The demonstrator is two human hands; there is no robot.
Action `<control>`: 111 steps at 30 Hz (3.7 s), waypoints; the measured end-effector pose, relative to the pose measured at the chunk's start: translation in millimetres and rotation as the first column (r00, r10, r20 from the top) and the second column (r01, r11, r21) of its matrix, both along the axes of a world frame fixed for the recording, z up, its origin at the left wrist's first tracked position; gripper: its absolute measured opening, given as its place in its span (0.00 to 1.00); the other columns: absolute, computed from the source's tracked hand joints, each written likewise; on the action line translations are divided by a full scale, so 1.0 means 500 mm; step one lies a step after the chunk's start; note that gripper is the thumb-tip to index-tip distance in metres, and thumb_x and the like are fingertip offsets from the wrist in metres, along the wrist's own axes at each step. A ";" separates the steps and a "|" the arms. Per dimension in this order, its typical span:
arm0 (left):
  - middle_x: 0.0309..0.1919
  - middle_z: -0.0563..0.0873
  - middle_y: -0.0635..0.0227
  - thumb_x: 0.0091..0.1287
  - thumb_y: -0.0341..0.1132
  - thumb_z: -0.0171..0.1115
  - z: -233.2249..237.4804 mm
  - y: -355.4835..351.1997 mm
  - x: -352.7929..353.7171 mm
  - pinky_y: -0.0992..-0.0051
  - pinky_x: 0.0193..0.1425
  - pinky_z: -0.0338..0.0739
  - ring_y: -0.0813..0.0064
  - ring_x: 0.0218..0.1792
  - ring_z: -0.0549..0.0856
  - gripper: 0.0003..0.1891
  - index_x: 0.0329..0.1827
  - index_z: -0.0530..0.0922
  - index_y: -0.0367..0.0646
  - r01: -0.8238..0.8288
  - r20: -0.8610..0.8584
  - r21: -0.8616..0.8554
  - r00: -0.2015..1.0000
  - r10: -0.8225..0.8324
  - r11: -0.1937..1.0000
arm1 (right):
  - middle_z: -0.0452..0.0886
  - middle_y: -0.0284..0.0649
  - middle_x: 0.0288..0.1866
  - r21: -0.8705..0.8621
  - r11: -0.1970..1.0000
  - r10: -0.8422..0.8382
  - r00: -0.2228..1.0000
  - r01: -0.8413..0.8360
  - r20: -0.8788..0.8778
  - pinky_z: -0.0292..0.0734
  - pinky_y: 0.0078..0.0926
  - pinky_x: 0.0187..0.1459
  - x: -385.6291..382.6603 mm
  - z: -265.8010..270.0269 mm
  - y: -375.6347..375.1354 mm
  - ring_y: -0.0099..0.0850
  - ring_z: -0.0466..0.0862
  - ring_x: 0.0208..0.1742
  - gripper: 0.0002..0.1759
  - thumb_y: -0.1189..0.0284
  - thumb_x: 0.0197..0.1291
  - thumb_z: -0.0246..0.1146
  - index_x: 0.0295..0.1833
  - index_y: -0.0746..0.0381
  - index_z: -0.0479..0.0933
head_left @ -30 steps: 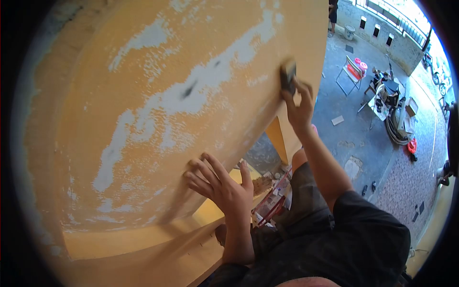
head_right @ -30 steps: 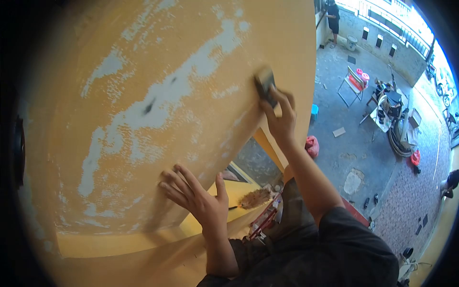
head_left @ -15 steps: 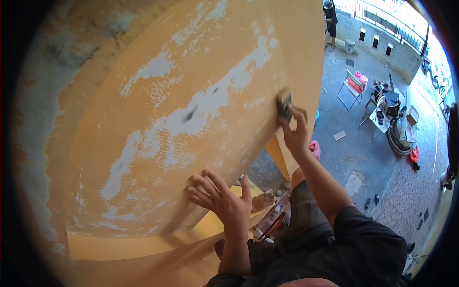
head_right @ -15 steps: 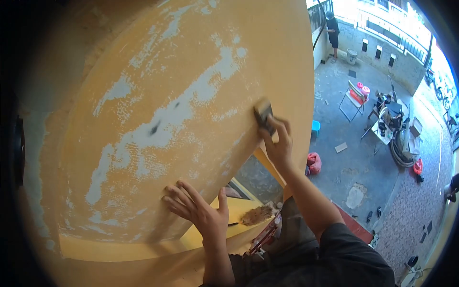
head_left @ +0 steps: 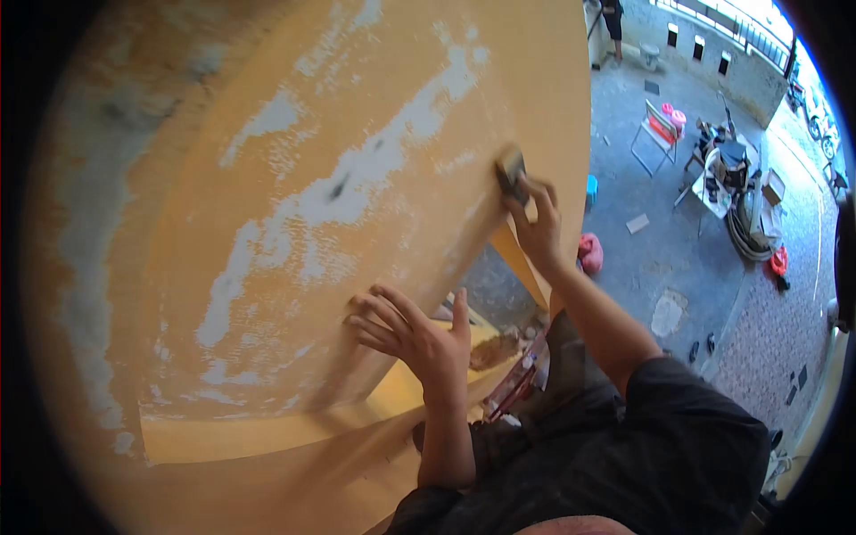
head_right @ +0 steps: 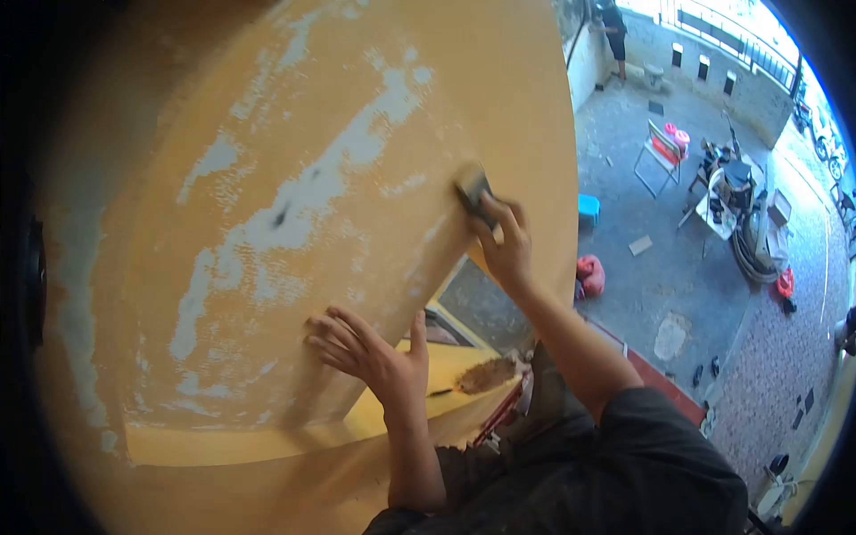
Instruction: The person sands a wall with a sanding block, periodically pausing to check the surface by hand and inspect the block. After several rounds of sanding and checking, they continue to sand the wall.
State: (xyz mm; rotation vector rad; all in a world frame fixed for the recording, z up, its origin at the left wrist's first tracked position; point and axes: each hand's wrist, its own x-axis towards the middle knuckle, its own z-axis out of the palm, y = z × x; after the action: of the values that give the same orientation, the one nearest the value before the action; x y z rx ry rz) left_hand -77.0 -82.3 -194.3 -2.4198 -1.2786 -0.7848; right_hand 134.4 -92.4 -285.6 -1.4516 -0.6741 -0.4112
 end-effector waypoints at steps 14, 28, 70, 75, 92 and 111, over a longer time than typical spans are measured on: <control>0.67 0.69 0.48 0.62 0.41 0.63 0.091 0.032 0.012 0.42 0.73 0.41 0.41 0.73 0.56 0.26 0.62 0.74 0.40 0.617 0.043 0.110 0.780 -0.624 0.779 | 0.79 0.45 0.47 0.148 0.989 -0.004 0.999 -0.001 0.033 0.73 0.32 0.51 0.037 0.141 0.020 0.40 0.79 0.48 0.20 0.75 0.52 0.69 0.54 0.60 0.80; 0.75 0.51 0.47 0.65 0.45 0.56 0.083 0.031 0.023 0.40 0.72 0.28 0.37 0.74 0.42 0.32 0.73 0.63 0.51 0.315 -0.225 -0.071 0.919 -0.323 0.946 | 0.80 0.44 0.45 0.171 0.985 -0.005 0.996 -0.011 0.092 0.74 0.30 0.51 0.024 0.174 0.017 0.36 0.80 0.47 0.22 0.76 0.50 0.71 0.54 0.60 0.81; 0.67 0.63 0.37 0.60 0.33 0.63 0.193 0.006 -0.023 0.46 0.70 0.58 0.39 0.70 0.62 0.23 0.60 0.75 0.37 0.788 0.180 -0.061 0.612 -0.770 0.612 | 0.80 0.47 0.46 0.047 0.999 0.012 0.999 -0.014 0.039 0.76 0.32 0.50 0.030 -0.035 0.004 0.40 0.81 0.48 0.23 0.77 0.48 0.73 0.53 0.62 0.80; 0.69 0.62 0.43 0.60 0.37 0.64 0.164 0.049 -0.030 0.42 0.72 0.52 0.39 0.71 0.57 0.23 0.61 0.77 0.53 0.533 -0.050 0.209 0.843 -0.535 0.820 | 0.80 0.46 0.46 0.065 0.997 0.036 0.999 -0.036 -0.006 0.76 0.33 0.51 0.037 0.047 0.008 0.40 0.81 0.49 0.24 0.78 0.46 0.74 0.52 0.61 0.80; 0.74 0.46 0.38 0.57 0.40 0.70 0.167 0.086 -0.069 0.39 0.68 0.56 0.28 0.72 0.46 0.28 0.63 0.76 0.56 0.525 -0.030 0.178 0.848 -0.529 0.832 | 0.80 0.47 0.47 0.149 0.989 -0.010 0.998 0.000 0.064 0.76 0.31 0.48 0.067 0.054 0.025 0.40 0.80 0.48 0.24 0.79 0.46 0.73 0.53 0.60 0.80; 0.73 0.49 0.39 0.62 0.41 0.65 0.191 0.051 -0.028 0.39 0.69 0.53 0.28 0.71 0.48 0.32 0.70 0.66 0.54 0.473 0.093 0.071 0.874 -0.477 0.878 | 0.79 0.46 0.48 0.036 0.997 0.061 0.998 -0.061 0.018 0.75 0.31 0.52 -0.004 0.065 0.000 0.38 0.80 0.50 0.23 0.77 0.51 0.72 0.55 0.61 0.78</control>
State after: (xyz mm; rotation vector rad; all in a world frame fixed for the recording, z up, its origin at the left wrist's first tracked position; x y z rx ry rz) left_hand -91.1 -56.8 -99.0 -2.7210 -0.6773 -1.0683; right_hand 132.5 -92.6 -252.9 -1.3913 -0.7190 -0.3867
